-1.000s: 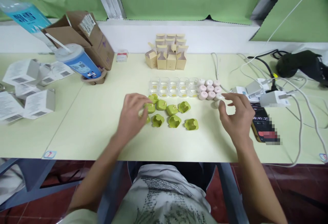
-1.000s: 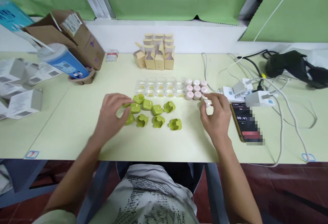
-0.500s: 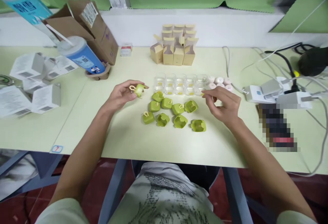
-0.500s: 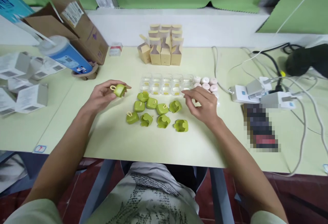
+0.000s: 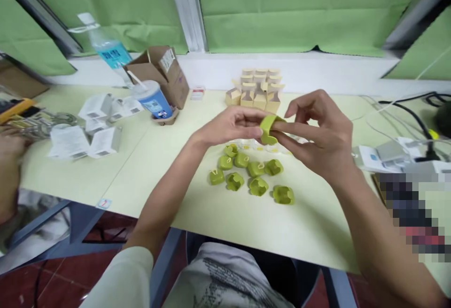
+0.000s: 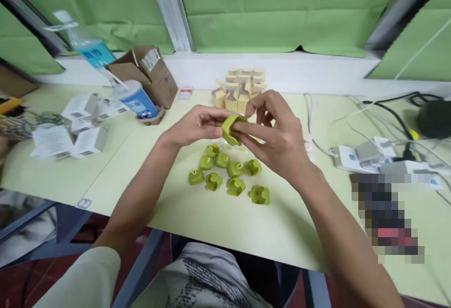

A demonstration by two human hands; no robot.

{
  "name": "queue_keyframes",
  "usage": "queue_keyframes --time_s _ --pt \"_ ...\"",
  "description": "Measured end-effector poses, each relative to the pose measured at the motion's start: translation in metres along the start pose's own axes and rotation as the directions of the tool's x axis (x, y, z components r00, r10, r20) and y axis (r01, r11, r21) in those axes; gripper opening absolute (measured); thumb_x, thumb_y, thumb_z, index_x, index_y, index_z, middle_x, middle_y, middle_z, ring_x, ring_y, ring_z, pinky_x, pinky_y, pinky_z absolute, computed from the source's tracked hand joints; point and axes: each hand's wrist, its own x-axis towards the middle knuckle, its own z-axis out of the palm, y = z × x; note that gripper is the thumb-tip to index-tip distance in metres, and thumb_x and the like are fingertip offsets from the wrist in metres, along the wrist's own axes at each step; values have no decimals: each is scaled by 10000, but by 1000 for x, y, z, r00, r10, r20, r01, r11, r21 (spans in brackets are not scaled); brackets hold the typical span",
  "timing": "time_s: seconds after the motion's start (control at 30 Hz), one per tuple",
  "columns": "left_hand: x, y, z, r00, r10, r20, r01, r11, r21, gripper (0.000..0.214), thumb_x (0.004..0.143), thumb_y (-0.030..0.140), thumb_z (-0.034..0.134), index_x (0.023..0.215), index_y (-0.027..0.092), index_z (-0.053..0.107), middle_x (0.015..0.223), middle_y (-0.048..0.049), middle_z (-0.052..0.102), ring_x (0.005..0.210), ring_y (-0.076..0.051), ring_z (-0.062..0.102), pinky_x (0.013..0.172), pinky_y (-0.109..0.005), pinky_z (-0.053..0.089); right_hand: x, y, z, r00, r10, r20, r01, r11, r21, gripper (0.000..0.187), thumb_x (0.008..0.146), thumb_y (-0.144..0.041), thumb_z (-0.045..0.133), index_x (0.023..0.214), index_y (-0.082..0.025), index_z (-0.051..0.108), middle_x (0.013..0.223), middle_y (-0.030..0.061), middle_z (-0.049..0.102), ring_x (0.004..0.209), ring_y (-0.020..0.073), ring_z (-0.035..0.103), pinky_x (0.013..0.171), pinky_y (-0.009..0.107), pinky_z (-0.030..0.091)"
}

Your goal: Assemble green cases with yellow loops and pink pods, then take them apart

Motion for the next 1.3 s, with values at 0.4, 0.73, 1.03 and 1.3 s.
queue_keyframes --time_s 0.4,0.73,1.03,1.3 --pt "1 -32 1 990 -107 -93 99 991 -85 604 803 712 973 992 154 841 942 -118 842 1085 -412 882 847 -533 791 -16 20 8 982 94 163 -103 993 49 103 1004 -392 838 952 -304 842 1113 95 718 986 261 726 706 417 676" --pt "2 -29 2 989 -142 -51 137 987 -89 609 825 736 951 968 158 824 943 -102 847 1074 -393 883 882 -562 788 -16 16 11 965 186 184 -202 977 72 179 945 -416 902 911 -279 791 1154 83 717 819 191 691 603 382 664" --pt "10 -28 5 982 -189 17 190 971 -146 634 849 711 954 1070 134 816 986 -135 845 972 -338 878 948 -553 756 -11 15 -7 940 266 213 -296 947 124 164 874 -237 882 974 -347 812 1191 43 752 911 228 758 545 392 707" --pt "-67 -39 -26 895 -128 -427 198 972 125 653 690 391 1079 1251 235 784 1307 -70 777 1171 -267 799 1118 -454 665 -51 -8 -78 891 371 262 -368 928 -64 130 1008 -248 831 1070 -360 814 1071 -19 875 828 213 817 692 385 718"
